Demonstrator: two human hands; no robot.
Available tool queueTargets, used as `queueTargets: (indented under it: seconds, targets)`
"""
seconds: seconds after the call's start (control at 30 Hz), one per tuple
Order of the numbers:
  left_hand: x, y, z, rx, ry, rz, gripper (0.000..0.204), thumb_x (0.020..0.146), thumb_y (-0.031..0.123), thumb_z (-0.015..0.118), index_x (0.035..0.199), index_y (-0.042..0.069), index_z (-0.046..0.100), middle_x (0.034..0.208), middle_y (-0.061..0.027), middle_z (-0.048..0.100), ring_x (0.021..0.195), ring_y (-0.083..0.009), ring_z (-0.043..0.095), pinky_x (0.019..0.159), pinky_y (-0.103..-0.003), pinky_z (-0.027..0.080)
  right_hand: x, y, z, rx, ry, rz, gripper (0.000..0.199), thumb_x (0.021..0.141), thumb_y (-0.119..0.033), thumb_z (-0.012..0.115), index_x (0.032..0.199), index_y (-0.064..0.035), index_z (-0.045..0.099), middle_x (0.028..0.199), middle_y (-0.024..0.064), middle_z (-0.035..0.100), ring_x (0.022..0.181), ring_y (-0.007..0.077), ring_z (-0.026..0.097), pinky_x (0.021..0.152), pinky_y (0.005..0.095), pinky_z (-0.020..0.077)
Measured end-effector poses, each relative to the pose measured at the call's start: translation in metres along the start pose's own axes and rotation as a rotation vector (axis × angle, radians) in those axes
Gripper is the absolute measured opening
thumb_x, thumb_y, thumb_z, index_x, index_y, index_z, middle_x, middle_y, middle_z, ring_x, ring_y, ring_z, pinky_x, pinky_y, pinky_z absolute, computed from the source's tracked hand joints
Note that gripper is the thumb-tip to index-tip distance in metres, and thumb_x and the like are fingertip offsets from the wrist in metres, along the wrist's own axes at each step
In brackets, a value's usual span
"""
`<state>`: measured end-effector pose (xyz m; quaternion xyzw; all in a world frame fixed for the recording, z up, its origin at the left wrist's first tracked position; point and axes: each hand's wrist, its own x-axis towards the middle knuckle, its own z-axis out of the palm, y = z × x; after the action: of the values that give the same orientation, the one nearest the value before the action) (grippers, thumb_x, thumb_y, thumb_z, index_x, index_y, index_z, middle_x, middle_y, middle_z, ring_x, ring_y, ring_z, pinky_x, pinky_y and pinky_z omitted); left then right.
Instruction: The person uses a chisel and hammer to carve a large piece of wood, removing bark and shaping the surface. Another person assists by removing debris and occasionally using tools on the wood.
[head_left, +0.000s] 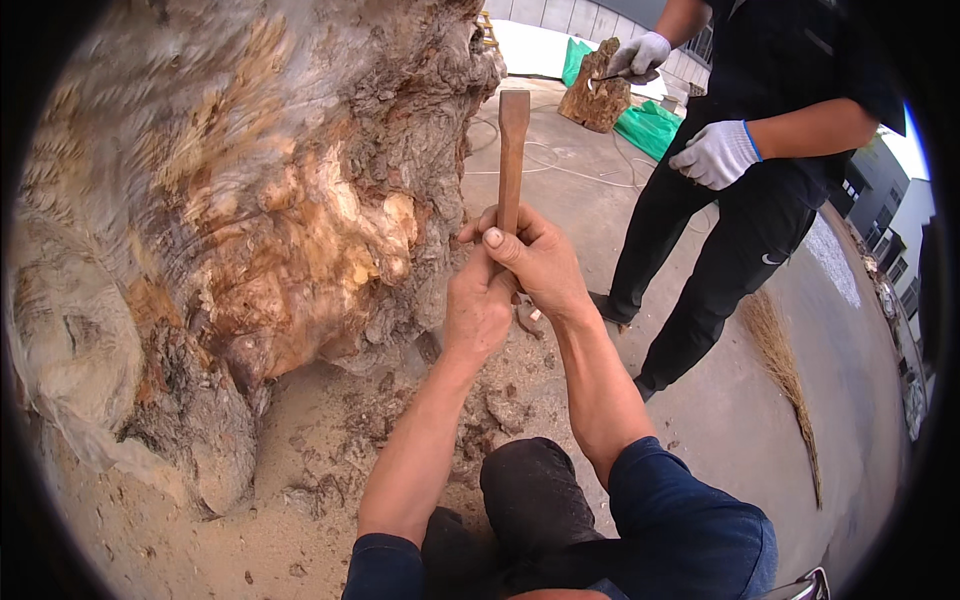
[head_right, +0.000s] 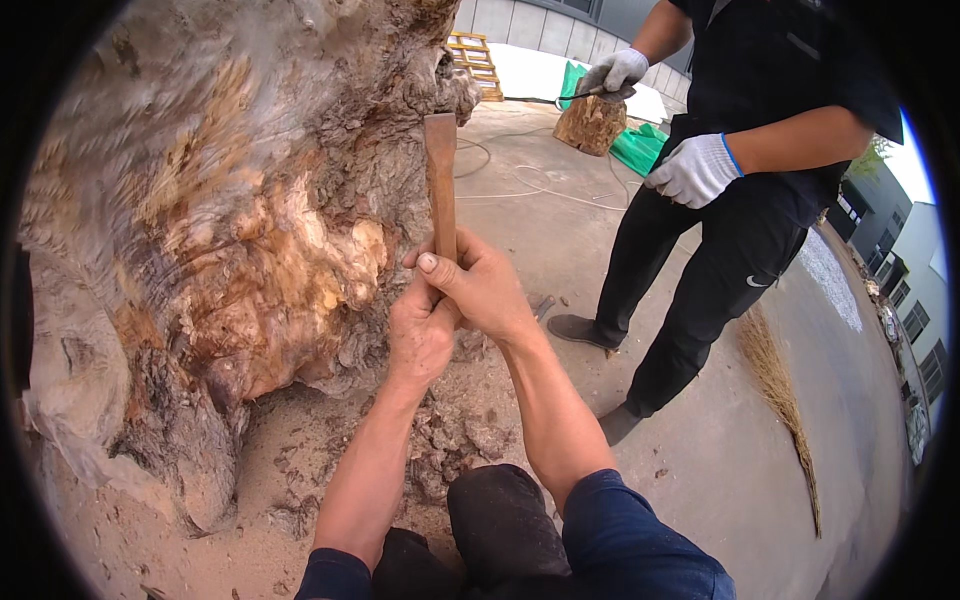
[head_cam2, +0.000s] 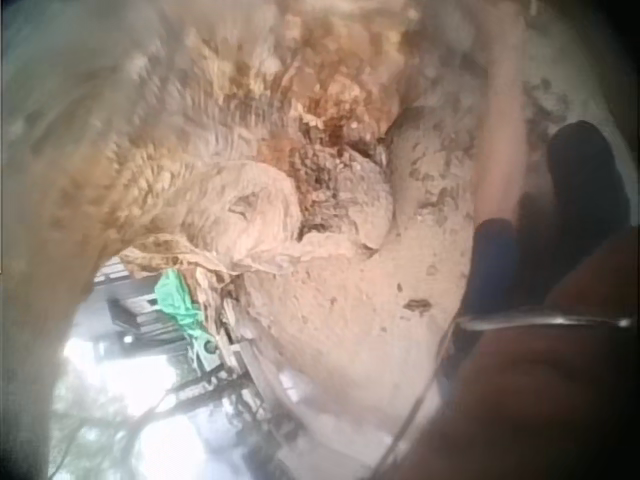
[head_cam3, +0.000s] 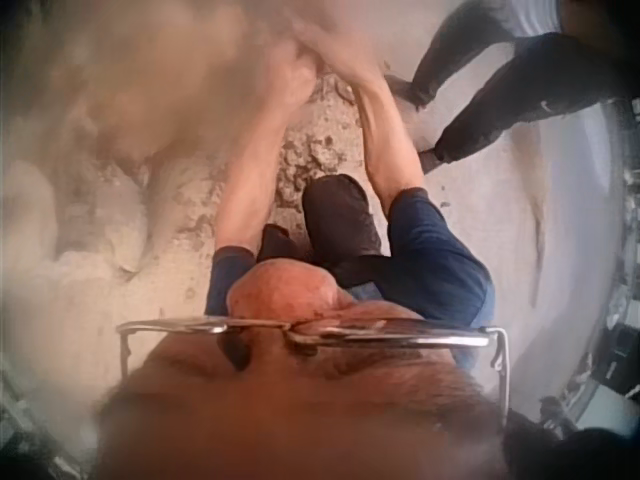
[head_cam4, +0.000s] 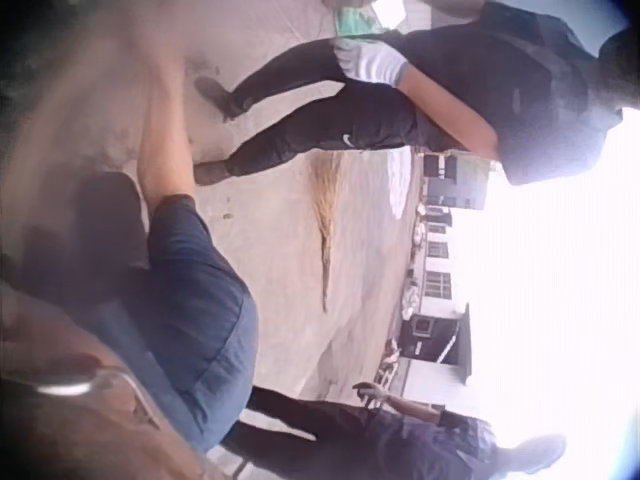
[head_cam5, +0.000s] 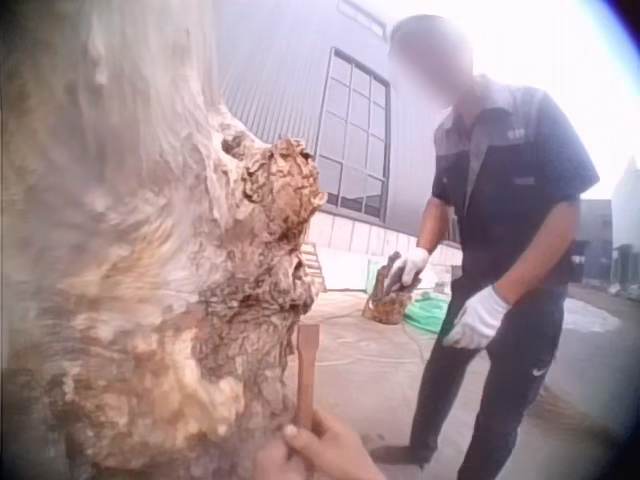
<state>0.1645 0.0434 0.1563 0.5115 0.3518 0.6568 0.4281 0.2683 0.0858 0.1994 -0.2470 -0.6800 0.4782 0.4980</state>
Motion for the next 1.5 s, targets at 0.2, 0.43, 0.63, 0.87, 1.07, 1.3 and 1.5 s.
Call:
queueTargets:
  seconds: [0.2,0.43,0.63,0.87,1.07,1.3,1.5]
  targets:
    - [0.003,0.000,-0.012,0.497,-0.209,-0.110,0.022,0.093,0.006,0.069,0.114,-0.002,0.069,0.093,-0.0107,0.076,0.088,-0.0215,0.071,0.079,-0.038,0.056,-0.022,0.029,-0.027,0.054,0.103,0.266,0.027,0.103,-0.027,0.070,0.112,-0.0020,0.069,0.107,0.0087,0.075,0.097,0.0157,0.066,0.087,0.0315,0.0534]
    - [0.015,0.002,-0.051,0.475,0.082,-0.119,0.027,0.093,-0.004,0.067,0.120,-0.004,0.068,0.097,-0.0084,0.068,0.080,-0.0139,0.069,0.069,-0.029,0.057,-0.034,0.067,-0.045,0.060,0.186,0.142,0.023,0.102,-0.029,0.071,0.106,-0.0061,0.068,0.098,0.0027,0.073,0.085,0.0116,0.063,0.073,0.0281,0.0502]
    - [0.012,0.026,-0.062,0.195,0.288,0.009,0.015,0.100,0.010,0.070,0.106,-0.003,0.070,0.072,-0.0066,0.065,0.054,-0.0095,0.062,0.041,-0.024,0.050,-0.035,0.072,-0.027,-0.088,0.170,0.139,0.013,0.102,-0.017,0.069,0.105,-0.0053,0.067,0.092,0.0001,0.070,0.090,0.0106,0.063,0.082,0.0292,0.0496]
    - [0.006,0.020,-0.028,-0.015,-0.107,0.245,0.046,0.107,0.039,0.062,0.129,-0.001,0.061,0.111,-0.0104,0.073,0.094,-0.0144,0.068,0.078,-0.030,0.055,-0.071,0.101,-0.022,-0.022,0.024,0.194,0.023,0.102,-0.024,0.070,0.100,-0.0031,0.062,0.081,-0.0011,0.059,0.071,0.0073,0.050,0.062,0.0241,0.0391]
    - [-0.023,0.035,-0.052,-0.335,0.238,0.186,0.024,0.111,0.026,0.054,0.109,0.003,0.058,0.080,-0.0029,0.064,0.067,-0.0101,0.061,0.059,-0.025,0.050,-0.088,0.085,0.044,0.233,-0.245,0.247,0.038,0.100,-0.041,0.073,0.099,-0.0054,0.060,0.072,0.0019,0.057,0.055,0.0080,0.047,0.050,0.0235,0.0351]
    - [-0.046,0.044,-0.093,-0.497,0.477,0.249,0.018,0.112,0.024,0.051,0.116,0.008,0.056,0.083,-0.0019,0.061,0.058,-0.0071,0.054,0.045,-0.022,0.041,-0.109,0.089,0.077,0.435,-0.474,0.462,0.045,0.099,-0.048,0.071,0.105,-0.0060,0.059,0.065,0.0014,0.053,0.049,0.0092,0.046,0.045,0.0237,0.0354]
    - [-0.070,0.047,-0.116,-0.505,0.552,0.192,0.022,0.112,0.028,0.052,0.112,0.006,0.055,0.077,-0.0038,0.062,0.054,-0.0095,0.056,0.044,-0.023,0.042,-0.121,0.092,0.104,0.432,-0.502,0.549,0.043,0.100,-0.048,0.070,0.102,-0.0066,0.058,0.064,0.0013,0.051,0.049,0.0092,0.043,0.044,0.0241,0.0335]
